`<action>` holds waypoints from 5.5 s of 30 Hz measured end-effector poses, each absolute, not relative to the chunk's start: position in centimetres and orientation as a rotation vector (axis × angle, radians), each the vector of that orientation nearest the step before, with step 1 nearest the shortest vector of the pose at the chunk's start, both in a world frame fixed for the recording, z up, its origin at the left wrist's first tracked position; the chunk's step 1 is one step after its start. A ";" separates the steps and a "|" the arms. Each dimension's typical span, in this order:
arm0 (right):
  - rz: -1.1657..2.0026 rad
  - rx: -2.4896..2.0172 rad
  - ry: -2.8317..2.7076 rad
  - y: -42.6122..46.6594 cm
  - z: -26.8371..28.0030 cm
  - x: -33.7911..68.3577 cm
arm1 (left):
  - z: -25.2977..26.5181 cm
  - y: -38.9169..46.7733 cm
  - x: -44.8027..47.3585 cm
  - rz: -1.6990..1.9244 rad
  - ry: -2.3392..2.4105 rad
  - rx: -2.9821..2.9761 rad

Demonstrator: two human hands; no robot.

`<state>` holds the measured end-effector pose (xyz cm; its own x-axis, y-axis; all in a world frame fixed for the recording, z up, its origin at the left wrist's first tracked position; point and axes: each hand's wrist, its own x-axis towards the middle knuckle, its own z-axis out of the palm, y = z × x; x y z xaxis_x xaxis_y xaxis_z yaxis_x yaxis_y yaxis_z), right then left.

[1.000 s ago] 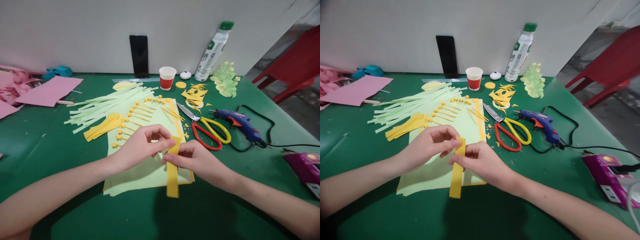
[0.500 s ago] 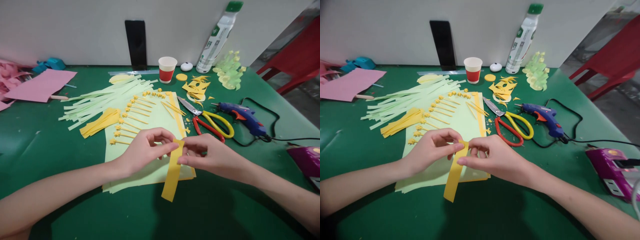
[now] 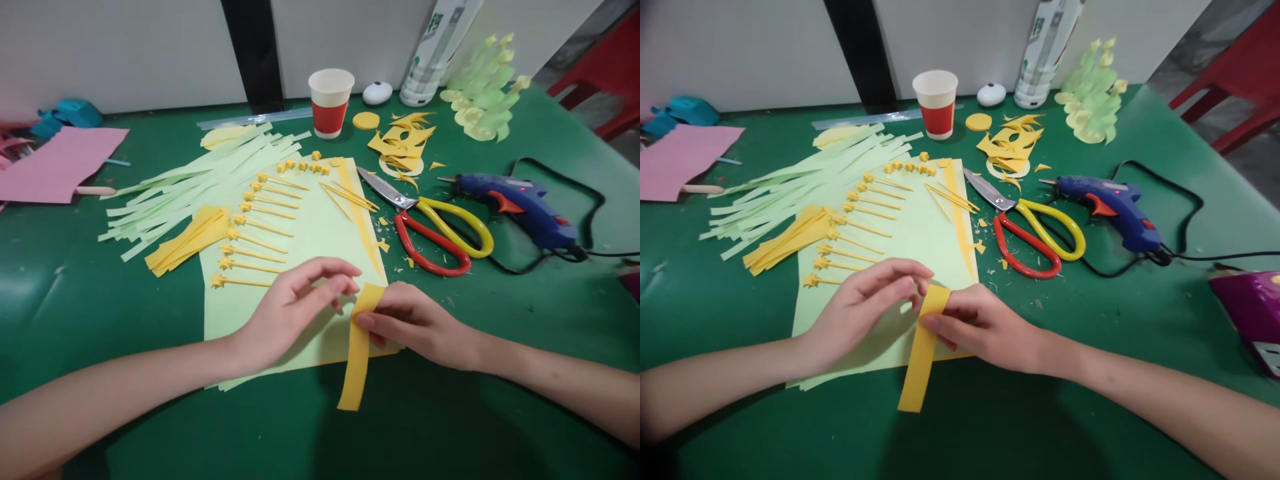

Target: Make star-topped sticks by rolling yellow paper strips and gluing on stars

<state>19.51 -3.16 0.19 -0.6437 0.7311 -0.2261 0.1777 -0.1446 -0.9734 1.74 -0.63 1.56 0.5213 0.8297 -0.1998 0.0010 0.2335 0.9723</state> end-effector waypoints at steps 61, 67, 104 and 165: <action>1.802 -0.933 -1.805 -2.5 -0.2 19.6 | 0.3 -0.8 1.7 0.621 0.932 1.460; 1.765 -0.960 -1.844 -2.6 -0.3 19.7 | 0.2 -0.8 1.9 0.638 0.938 1.468; 1.435 -1.003 -1.929 -3.0 -0.5 19.7 | 0.5 -0.4 1.9 0.629 0.861 1.383; 0.793 -0.933 -2.089 -4.1 -1.1 19.9 | 0.4 -0.7 1.6 0.548 0.819 1.621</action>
<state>19.87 -4.11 -1.07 -0.4918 0.7981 0.3480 0.3666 0.5524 -0.7487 1.59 -0.73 0.40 0.6436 0.7608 -0.0835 0.2137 -0.0738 0.9741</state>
